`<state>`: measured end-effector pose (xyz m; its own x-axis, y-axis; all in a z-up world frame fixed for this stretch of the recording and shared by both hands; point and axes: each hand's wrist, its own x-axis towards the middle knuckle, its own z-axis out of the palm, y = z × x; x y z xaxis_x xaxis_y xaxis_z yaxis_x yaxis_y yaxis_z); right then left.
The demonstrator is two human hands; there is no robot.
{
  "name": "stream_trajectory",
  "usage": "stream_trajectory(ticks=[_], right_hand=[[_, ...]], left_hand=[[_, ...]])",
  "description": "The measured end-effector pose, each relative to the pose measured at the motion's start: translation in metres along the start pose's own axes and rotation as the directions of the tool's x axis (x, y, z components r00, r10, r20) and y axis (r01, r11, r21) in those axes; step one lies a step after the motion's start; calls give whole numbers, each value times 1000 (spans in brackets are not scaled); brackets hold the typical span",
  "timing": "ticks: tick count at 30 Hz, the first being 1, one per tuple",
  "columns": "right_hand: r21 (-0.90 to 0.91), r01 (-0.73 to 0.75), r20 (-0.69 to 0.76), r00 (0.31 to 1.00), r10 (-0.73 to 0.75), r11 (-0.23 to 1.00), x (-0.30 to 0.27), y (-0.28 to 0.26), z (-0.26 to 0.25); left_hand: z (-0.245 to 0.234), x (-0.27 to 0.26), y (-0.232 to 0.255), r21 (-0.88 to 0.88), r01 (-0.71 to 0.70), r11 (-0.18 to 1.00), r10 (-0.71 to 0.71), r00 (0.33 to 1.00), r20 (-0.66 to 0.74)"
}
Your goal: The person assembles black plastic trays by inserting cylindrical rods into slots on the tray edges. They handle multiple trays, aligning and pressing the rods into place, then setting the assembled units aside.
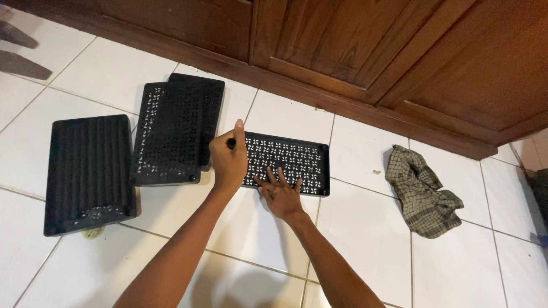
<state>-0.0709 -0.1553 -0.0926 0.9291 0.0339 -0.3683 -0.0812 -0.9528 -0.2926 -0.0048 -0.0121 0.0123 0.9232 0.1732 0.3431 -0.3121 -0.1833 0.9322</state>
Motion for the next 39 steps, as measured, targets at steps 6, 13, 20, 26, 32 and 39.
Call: stream_trajectory(ticks=[6, 13, 20, 26, 32, 39], right_hand=[[22, -4, 7, 1000, 4, 1000, -1, -2, -2], [-12, 2, 2, 1000, -2, 1000, 2, 1, 3], [-11, 13, -14, 1000, -13, 1000, 2, 2, 4], [11, 4, -4, 1000, -4, 1000, -1, 0, 0], [23, -2, 2, 1000, 2, 1000, 0, 0, -1], [13, 9, -7, 1000, -9, 1000, 0, 1, 1]], left_hand=[[-18, 11, 20, -111, 27, 993, -1, 975, 223], [-7, 35, 45, 337, -249, 908, 121, 925, 360], [2, 30, 38, 720, -485, 496, 204, 871, 446], [-3, 32, 47, 436, -346, 831, 190, 913, 362], [-20, 31, 48, 209, -228, 951, 141, 922, 361], [-40, 30, 20, -77, -8, 997, 46, 863, 502]])
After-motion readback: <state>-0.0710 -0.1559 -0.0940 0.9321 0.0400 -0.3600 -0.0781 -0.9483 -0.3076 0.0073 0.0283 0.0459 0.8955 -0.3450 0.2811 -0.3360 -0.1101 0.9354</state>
